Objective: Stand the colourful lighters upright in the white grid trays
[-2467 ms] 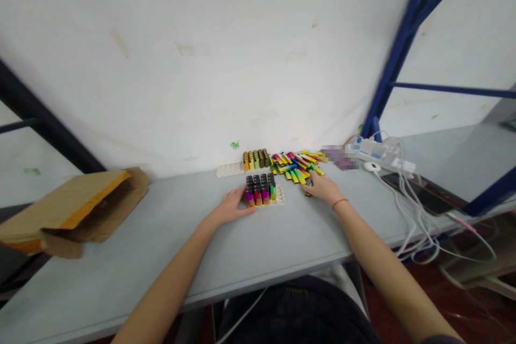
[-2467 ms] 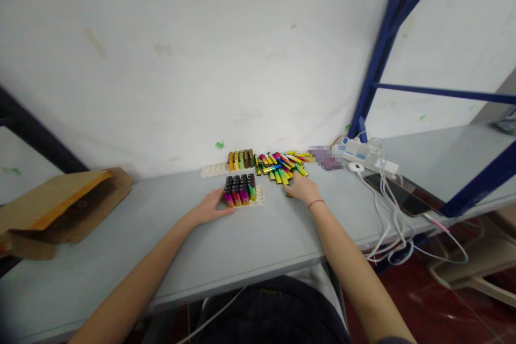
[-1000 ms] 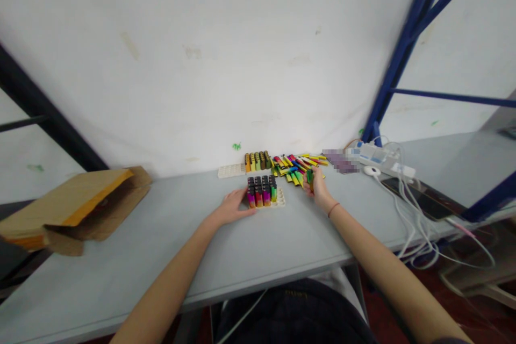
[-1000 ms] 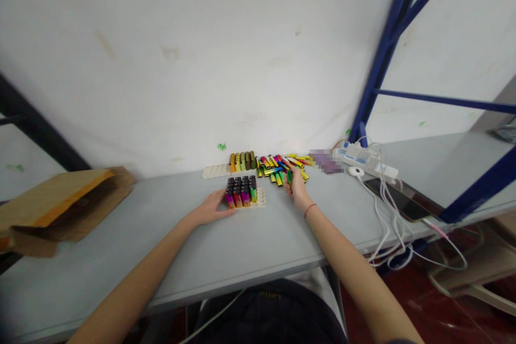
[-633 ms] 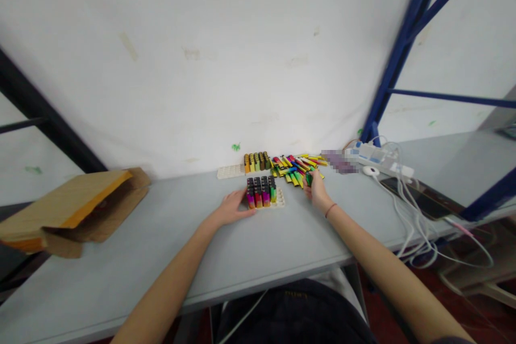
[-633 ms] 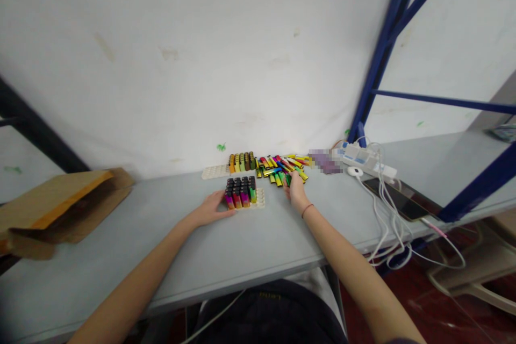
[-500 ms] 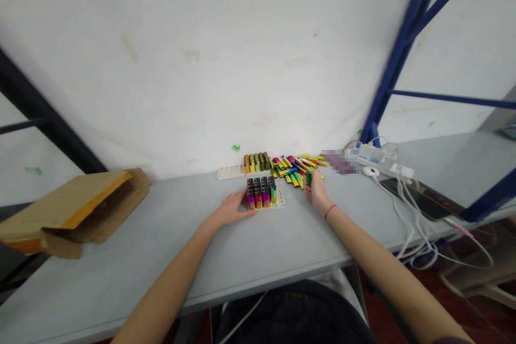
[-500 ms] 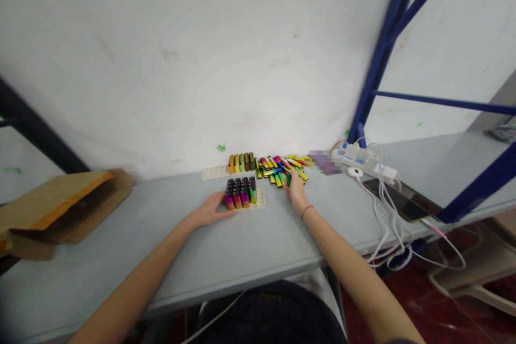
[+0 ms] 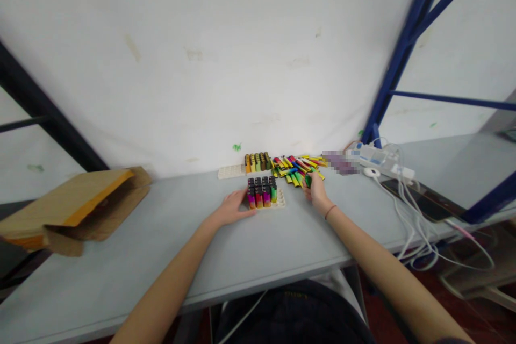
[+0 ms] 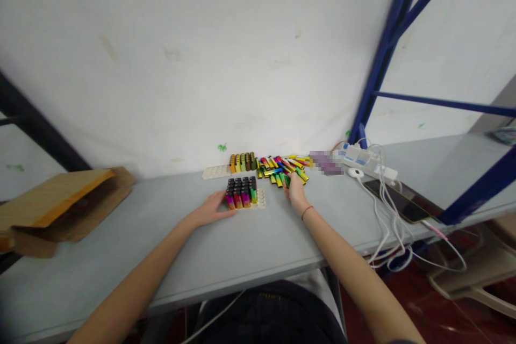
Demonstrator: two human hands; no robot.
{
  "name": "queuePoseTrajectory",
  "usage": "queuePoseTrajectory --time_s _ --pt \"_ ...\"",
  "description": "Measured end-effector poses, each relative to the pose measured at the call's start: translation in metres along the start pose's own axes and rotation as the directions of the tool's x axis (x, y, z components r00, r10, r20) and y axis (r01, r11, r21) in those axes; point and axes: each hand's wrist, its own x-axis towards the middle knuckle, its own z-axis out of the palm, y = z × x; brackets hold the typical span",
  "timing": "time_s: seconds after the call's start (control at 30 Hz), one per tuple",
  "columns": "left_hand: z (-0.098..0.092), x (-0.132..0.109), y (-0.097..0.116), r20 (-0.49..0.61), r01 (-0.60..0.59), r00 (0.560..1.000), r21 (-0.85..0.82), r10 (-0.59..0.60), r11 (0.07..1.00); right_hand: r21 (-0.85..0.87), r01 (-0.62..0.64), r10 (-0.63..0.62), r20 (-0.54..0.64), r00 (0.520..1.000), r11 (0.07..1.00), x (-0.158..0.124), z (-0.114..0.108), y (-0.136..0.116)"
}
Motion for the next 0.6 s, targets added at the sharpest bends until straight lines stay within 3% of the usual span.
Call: queuePoseTrajectory --time_s 0.1,0.17,0.23,0.37,0.43,0.5,0.6 --pt "0.000 -0.001 0.000 -0.009 0.001 1.000 -0.020 -0.001 1.000 -0.126 0.247 -0.246 0.026 0.969 0.961 -0.010 0.008 -0.001" --pt "0.000 -0.001 0.000 -0.016 -0.001 1.000 -0.033 0.000 0.999 -0.247 0.481 -0.466 0.119 0.877 0.841 -0.018 0.013 0.000" --pt "0.000 -0.001 0.000 -0.020 0.003 1.000 -0.040 -0.003 0.999 -0.356 0.631 -0.595 0.219 0.773 0.689 -0.025 0.018 0.000" --pt "0.001 0.000 0.000 -0.018 -0.006 1.000 -0.034 0.006 0.999 -0.476 0.791 -0.707 0.398 0.585 0.386 -0.039 0.026 -0.002" --pt "0.001 0.000 0.001 -0.022 -0.010 1.000 -0.030 0.009 0.999 -0.469 0.838 -0.740 0.451 0.498 0.278 -0.045 0.030 -0.002" --pt "0.000 -0.001 0.002 -0.023 -0.004 1.000 -0.027 0.003 1.000 -0.444 0.854 -0.755 0.453 0.474 0.270 -0.050 0.033 0.000" --pt "0.000 -0.001 0.003 -0.019 0.001 1.000 -0.022 -0.001 1.000 -0.396 0.852 -0.750 0.431 0.502 0.342 -0.055 0.036 0.003"
